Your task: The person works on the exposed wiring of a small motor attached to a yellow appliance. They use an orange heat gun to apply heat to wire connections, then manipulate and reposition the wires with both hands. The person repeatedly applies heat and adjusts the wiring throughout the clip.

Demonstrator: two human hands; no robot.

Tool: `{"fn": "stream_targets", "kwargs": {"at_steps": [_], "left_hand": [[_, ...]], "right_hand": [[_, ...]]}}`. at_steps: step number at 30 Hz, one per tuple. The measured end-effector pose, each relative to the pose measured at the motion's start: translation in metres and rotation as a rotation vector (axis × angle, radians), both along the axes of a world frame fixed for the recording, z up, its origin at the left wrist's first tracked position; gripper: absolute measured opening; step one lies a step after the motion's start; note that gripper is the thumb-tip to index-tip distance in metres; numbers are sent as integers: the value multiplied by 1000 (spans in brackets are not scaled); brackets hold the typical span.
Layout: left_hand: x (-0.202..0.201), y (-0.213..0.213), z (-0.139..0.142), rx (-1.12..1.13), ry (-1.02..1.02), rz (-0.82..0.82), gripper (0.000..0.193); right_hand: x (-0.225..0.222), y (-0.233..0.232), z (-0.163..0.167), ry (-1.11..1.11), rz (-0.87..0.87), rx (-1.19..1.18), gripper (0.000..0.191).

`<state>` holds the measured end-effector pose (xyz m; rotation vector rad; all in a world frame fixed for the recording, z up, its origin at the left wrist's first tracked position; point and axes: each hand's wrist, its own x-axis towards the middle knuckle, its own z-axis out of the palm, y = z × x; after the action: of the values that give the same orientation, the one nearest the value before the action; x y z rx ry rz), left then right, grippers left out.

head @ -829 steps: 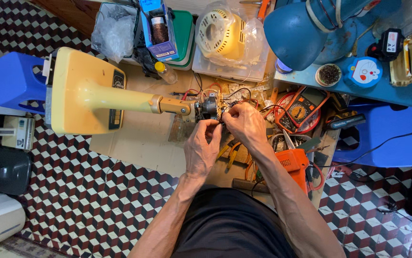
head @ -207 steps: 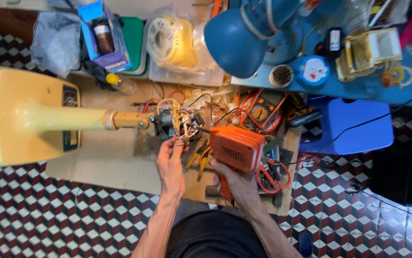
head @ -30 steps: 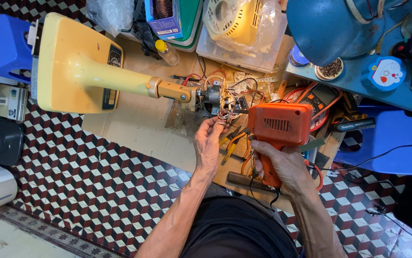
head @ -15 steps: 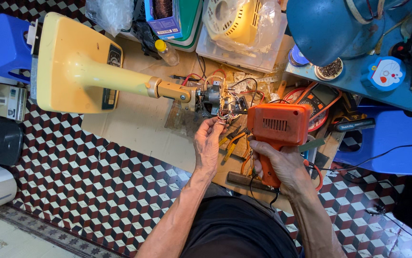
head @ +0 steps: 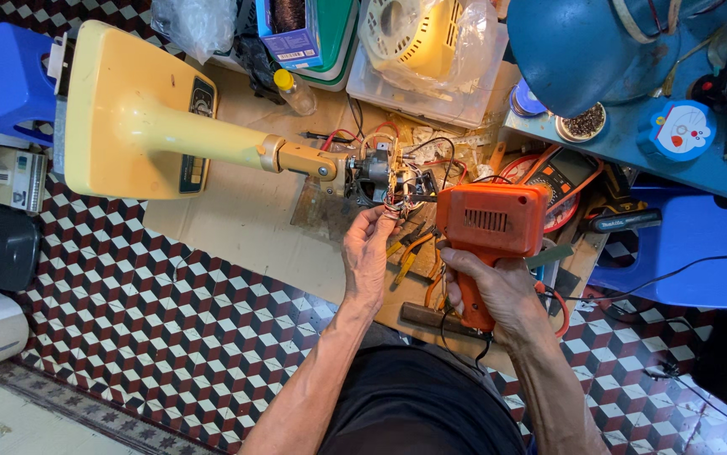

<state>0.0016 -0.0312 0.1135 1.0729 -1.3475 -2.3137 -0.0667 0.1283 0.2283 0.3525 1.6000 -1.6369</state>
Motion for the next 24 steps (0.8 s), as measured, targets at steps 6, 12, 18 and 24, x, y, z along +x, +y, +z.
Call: {"fn": "stream_targets", "kwargs": {"at_steps": [6, 12, 18, 24], "left_hand": [[0, 0, -1, 2, 1, 10, 25], [0, 1, -2, 4, -12, 12, 25], [-1, 2, -3, 11, -1, 17, 25], [-1, 1, -3, 7, 0, 11, 26]], "right_hand": [[0, 1, -1, 1, 0, 9, 32], [0, 1, 0, 0, -7, -2, 30], [1, 1, 6, 22, -47, -58, 31], [1, 10, 17, 48, -93, -25, 36]]}}
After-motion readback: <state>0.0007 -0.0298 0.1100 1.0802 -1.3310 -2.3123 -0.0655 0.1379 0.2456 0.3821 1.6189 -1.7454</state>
